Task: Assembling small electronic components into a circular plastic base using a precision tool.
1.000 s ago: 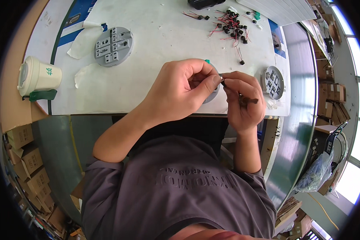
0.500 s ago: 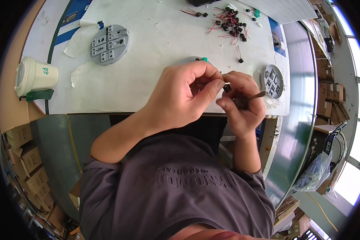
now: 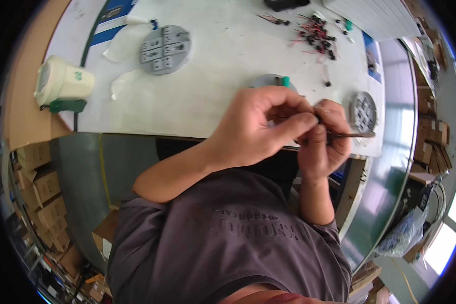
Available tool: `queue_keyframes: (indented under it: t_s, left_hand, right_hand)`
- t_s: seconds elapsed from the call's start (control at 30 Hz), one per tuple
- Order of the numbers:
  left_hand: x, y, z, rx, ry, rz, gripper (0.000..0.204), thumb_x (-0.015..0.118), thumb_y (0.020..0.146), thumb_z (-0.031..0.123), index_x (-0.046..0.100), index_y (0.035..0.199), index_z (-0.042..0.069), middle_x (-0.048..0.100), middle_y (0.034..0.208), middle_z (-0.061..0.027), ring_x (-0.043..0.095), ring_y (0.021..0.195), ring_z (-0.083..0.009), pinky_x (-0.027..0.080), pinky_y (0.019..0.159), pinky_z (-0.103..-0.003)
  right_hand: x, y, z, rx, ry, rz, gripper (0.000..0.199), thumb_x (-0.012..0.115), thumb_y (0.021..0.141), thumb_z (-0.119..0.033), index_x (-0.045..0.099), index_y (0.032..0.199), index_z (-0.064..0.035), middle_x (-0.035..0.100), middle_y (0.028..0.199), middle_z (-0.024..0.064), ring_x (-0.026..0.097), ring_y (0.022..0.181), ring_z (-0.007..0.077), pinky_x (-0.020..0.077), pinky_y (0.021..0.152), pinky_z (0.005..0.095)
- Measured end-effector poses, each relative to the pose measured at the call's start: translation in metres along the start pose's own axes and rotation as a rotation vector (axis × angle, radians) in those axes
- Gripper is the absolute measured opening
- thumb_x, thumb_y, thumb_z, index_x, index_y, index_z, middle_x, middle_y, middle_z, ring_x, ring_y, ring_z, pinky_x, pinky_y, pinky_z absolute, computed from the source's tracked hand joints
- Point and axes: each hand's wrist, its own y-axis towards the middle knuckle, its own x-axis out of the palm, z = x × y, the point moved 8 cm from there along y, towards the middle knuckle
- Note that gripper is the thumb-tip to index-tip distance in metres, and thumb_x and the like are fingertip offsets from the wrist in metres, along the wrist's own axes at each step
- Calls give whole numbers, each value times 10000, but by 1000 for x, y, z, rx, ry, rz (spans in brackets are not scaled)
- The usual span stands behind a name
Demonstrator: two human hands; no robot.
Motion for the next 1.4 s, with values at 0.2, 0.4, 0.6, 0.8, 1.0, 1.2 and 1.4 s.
queue_keyframes:
  t_s: [0.2, 0.4, 0.6, 0.8, 1.0, 1.2, 1.4]
  left_hand:
    - [-10, -2, -5, -71, -121, 36, 68, 729, 990, 36, 718, 958, -23, 696, 784, -29, 634, 695, -80, 484, 588, -194]
    - [-27, 1, 2, -400, 274, -124, 90, 729, 1004, 59, 713, 977, -25, 682, 770, -47, 620, 685, -94, 473, 624, -192]
    - [-52, 9, 12, -180, 661, -16, 120, 786, 946, 91, 713, 925, -1, 650, 677, -39, 569, 572, -120, 449, 551, -246]
    - [-28, 6, 25, 352, 838, 105, 94, 794, 930, 77, 737, 968, 12, 691, 826, -28, 563, 651, -121, 455, 610, -260]
    - [-28, 1, 9, 64, 764, -65, 127, 827, 885, 106, 762, 969, 36, 706, 965, -52, 561, 795, -162, 479, 743, -289]
    - [-25, -2, -7, 295, 1142, 5, 142, 849, 852, 144, 750, 908, 58, 684, 1121, -66, 558, 1001, -219, 473, 883, -322]
    - [-26, -2, -10, 408, 1200, 113, 164, 846, 817, 139, 694, 822, 80, 623, 1193, -48, 508, 1042, -290, 458, 964, -386]
  right_hand:
    - [3, 0, 11, 206, 120, 28, 179, 715, 1000, -82, 685, 1158, -5, 655, 1190, 176, 591, 812, 188, 480, 676, 262]
    - [10, 18, -33, -181, -673, -331, 250, 774, 789, 111, 762, 1010, -6, 723, 1042, 109, 589, 717, 163, 472, 625, 248]
    - [-22, 34, -13, 186, -687, -312, 225, 758, 832, 115, 755, 1026, 1, 716, 1128, 119, 603, 773, 173, 483, 655, 261]
    - [-18, 28, -1, 232, -517, -308, 205, 767, 847, 109, 761, 1028, 11, 704, 1192, 95, 578, 751, 141, 466, 657, 248]
    - [-11, 29, -3, 127, -507, -295, 196, 770, 844, 107, 762, 1020, 23, 705, 1196, 76, 567, 725, 124, 465, 650, 252]
    - [-7, 23, 7, 300, -791, -393, 194, 768, 846, 103, 759, 1026, 31, 713, 1165, 77, 578, 727, 138, 477, 653, 265]
    - [-3, 26, 13, 292, -868, -431, 153, 773, 848, 90, 749, 989, 36, 726, 1143, 65, 578, 712, 149, 479, 648, 270]
